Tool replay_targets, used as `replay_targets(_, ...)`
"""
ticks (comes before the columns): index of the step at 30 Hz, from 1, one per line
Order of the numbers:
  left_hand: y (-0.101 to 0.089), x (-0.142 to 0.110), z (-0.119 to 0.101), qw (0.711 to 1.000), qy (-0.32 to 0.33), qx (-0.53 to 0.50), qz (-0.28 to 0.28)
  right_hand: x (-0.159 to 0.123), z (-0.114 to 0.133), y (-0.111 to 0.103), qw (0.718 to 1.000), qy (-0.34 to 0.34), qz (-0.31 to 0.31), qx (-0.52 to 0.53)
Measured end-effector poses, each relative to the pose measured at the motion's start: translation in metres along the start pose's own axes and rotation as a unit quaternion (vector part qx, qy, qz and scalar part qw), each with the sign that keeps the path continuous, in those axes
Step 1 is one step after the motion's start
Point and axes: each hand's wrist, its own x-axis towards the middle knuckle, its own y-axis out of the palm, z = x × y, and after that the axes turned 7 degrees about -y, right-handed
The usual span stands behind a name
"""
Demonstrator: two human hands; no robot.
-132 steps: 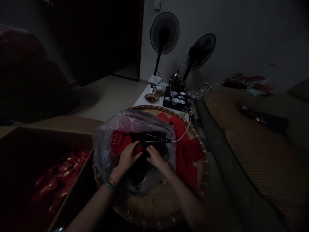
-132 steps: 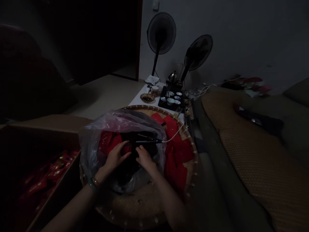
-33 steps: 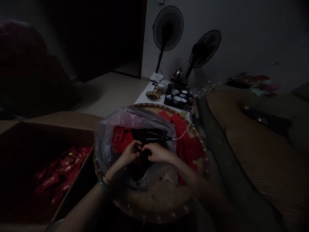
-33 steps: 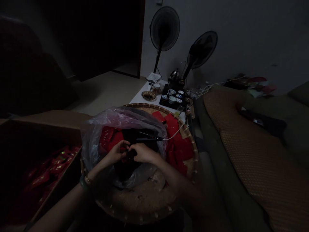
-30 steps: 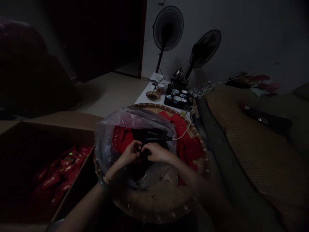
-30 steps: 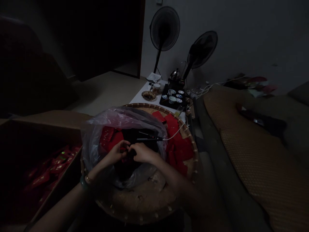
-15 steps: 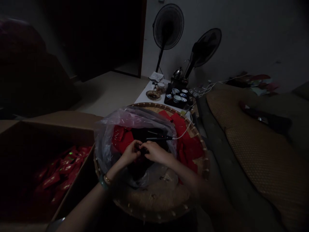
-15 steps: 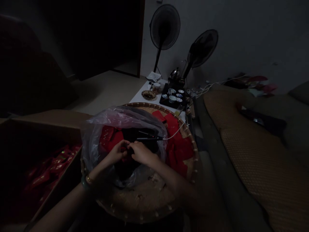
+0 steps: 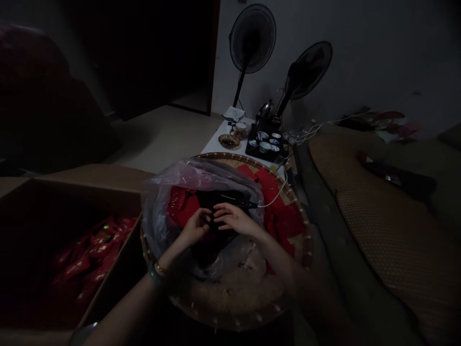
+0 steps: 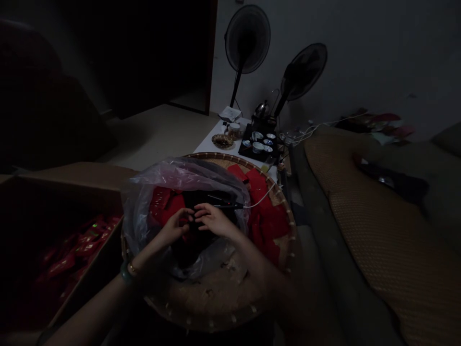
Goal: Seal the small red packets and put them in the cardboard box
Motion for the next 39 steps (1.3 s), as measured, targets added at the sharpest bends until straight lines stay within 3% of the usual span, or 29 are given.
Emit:
replay_targets(5,0.0,-0.004,-0.009,0.999,0.021,-0.032,-0.012,-0.004,-0.023,0.004,0.969,-0.112,-0.04,-0.217)
replay_targets(8,0.004,-0.006,-0.013,0.998,0.054,-0.028,-0.034,-0.007,-0.029,0.01,0.949,-0.141,-0.051,-0.276)
replay_targets(14,0.007,-0.009,-0.011,0.996,0.07,0.012,-0.054,-0.008,-0.031,0.02,0.942,-0.154,-0.086,-0.284)
replay_targets(21,0.004,-0.016,-0.023,0.98,0.086,0.178,-0.017,-0.001,-0.049,0.021,0.965,-0.092,-0.128,-0.21)
replay_targets(26,-0.006,-0.017,-0.025,0.968,0.125,0.216,-0.029,0.0,-0.045,0.016,0.951,-0.132,-0.134,-0.247)
replay_targets(29,-0.016,-0.013,-0.018,0.961,0.142,0.235,0.022,-0.003,-0.037,0.012,0.941,-0.154,-0.111,-0.279)
replay_targets(34,-0.018,-0.002,-0.01,0.96,0.045,0.235,0.145,-0.008,-0.019,0.007,0.938,-0.179,-0.088,-0.285)
replay_targets(39,-0.009,0.001,-0.008,0.973,-0.02,0.149,0.175,-0.017,-0.014,-0.002,0.943,-0.197,-0.068,-0.259)
